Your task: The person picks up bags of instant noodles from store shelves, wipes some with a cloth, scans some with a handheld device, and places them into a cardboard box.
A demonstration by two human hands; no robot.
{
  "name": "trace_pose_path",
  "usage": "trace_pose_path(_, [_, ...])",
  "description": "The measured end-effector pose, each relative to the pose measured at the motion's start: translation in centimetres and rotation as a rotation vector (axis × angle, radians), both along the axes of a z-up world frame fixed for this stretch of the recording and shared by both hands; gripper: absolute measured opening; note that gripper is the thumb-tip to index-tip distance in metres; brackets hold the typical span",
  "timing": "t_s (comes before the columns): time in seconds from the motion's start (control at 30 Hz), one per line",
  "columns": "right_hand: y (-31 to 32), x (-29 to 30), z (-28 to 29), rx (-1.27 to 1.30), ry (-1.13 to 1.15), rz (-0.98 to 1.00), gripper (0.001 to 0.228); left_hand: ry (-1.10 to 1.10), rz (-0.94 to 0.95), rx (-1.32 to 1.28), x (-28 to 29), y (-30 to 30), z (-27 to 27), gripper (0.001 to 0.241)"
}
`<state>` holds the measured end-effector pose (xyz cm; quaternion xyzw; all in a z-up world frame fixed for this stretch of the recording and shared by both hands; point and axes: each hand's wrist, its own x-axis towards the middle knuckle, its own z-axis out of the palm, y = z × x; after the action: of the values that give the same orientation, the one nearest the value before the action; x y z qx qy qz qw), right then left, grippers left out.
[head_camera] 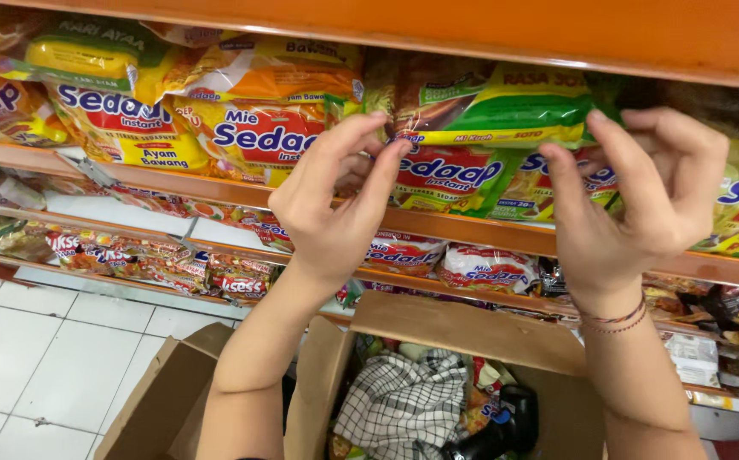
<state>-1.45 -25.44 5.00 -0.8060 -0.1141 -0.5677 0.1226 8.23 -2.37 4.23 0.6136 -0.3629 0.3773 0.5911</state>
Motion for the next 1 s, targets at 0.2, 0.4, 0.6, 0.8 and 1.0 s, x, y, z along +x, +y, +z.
trace_pose_path(0.2, [0.8, 0.2, 0.4, 0.000, 0.022, -0.068, 0.033, -0.063, 0.119, 0.031, 0.7, -0.3, 0.1, 0.028])
trace_pose_path(0.4, [0.6, -0.9, 0.2, -0.029, 0.053, -0.038, 0.034, -0.071, 0.079, 0.088, -0.7, 0.7, -0.4, 0.028])
trace_pose_path(0.6, [0.7, -6.7, -1.2, 0.029, 0.222, -0.020, 0.030, -0.175, 0.049, 0.309, -5.1, 2.9, -2.1, 0.026])
trace_pose_path(0.8, [0.5, -13.8, -6.4, 0.277, 0.539, -0.006, 0.027, -0.202, -0.067, 0.561, -9.6, 4.0, -5.3, 0.022])
trace_pose_path(1.0, [-2.2, -20.0, -12.8, 0.484, 0.730, 0.208, 0.022, -0.172, -0.159, 0.905, -12.1, 3.1, -10.7, 0.018])
